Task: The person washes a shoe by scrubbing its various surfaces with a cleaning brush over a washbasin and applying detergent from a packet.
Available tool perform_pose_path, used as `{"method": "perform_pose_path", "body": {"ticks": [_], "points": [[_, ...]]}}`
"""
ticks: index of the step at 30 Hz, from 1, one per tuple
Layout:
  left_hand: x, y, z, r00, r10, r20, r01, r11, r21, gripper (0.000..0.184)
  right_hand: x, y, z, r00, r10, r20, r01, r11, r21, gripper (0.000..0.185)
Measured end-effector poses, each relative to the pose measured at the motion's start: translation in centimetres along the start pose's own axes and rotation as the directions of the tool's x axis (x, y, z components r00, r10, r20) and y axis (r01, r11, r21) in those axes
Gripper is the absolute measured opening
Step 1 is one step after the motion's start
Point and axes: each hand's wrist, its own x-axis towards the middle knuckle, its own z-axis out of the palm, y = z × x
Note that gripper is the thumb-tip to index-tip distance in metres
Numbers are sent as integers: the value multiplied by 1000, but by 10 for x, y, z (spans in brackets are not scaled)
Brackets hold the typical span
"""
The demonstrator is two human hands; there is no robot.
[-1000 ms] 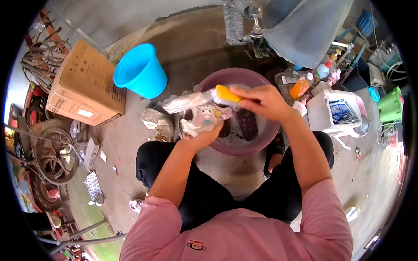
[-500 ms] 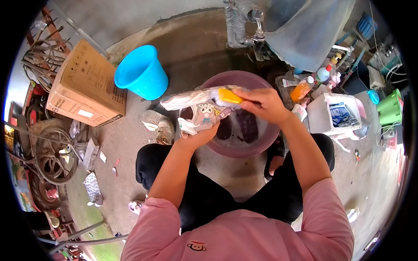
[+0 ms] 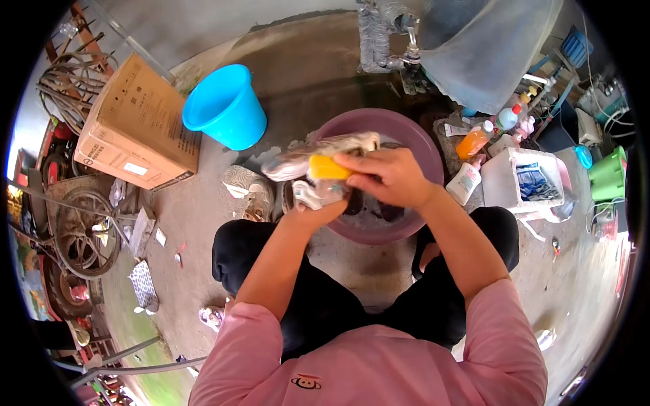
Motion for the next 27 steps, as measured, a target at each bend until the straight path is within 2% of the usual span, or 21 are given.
{"method": "perform_pose_path", "body": {"ticks": [2, 3, 4, 6, 7, 8, 9, 11, 12, 13, 14, 15, 16, 18, 20, 22, 23, 24, 26, 27], "points": [[-11, 9, 0, 997, -33, 74, 41, 994, -98, 32, 5, -18, 3, 995, -24, 99, 28, 999, -40, 44], [-10, 13, -3, 994, -49, 98, 64, 986, -154, 31, 1, -17, 9, 995, -4, 100, 14, 995, -97, 40], [-8, 14, -5, 991, -58, 121, 83, 975, -206, 31, -4, -7, 13, 999, 0, 38, 3, 998, -67, 41], [-9, 6, -13, 994, -69, 79, 67, 997, 30, 29, -11, 20, 5, 996, 5, -89, -6, 1000, -12, 41], [-11, 0, -19, 996, -72, 57, 63, 987, 149, 29, -12, 28, -4, 996, 84, -31, -86, 994, -68, 40], [-12, -3, -23, 997, -72, 30, 62, 962, 264, 28, -12, 27, -1, 996, 64, -65, -68, 996, -57, 40], [-4, -1, -25, 974, -211, 81, 208, 977, 53, 28, -4, 18, 4, 995, 39, -94, -43, 998, -45, 39], [2, -12, -10, 996, -86, -16, 85, 995, -57, 37, 6, 7, 16, 990, -30, -137, 25, 999, -33, 40], [1, -14, -3, 997, -33, -63, 26, 994, -107, 43, 9, 0, 18, 996, -43, -82, 40, 998, -48, 40], [-7, -13, 6, 996, -69, -51, 57, 978, -199, 42, 11, -8, 17, 998, -53, -26, 51, 997, -59, 40], [-11, -16, 10, 991, -125, 55, 131, 983, -125, 42, 10, -14, 18, 998, -58, 27, 59, 996, -69, 41], [-7, -18, 7, 972, -179, 152, 187, 981, -43, 42, 8, -4, 22, 997, -56, -52, 57, 998, 8, 41], [0, -16, 0, 943, -231, 238, 227, 973, 44, 42, 3, 10, 20, 998, -22, -55, 21, 1000, -3, 41], [8, -8, -26, 839, -414, 353, 419, 906, 67, 43, -2, 28, 11, 996, 49, -74, -51, 998, -31, 41], [7, -15, -39, 907, -348, 238, 337, 938, 84, 44, 3, 21, 14, 993, 47, -104, -47, 999, 4, 42], [7, -28, -13, 977, -204, 60, 212, 962, -170, 39, 12, -1, 26, 984, 53, -168, -38, 995, 92, 41], [5, -34, 3, 988, -151, -37, 135, 949, -284, 37, 14, -7, 28, 991, 51, -120, -39, 994, 99, 40], [7, -7, -18, 930, -281, 238, 349, 877, -330, 39, 15, -15, 28, 998, 38, -59, -36, 998, 44, 40], [2, -10, -1, 990, -81, 116, 103, 975, -197, 38, 19, -28, 25, 998, 19, 63, -15, 997, -72, 40], [3, -10, -5, 963, -184, 198, 225, 952, -208, 38, 16, -22, 27, 1000, 13, -1, -13, 1000, 12, 41]]}}
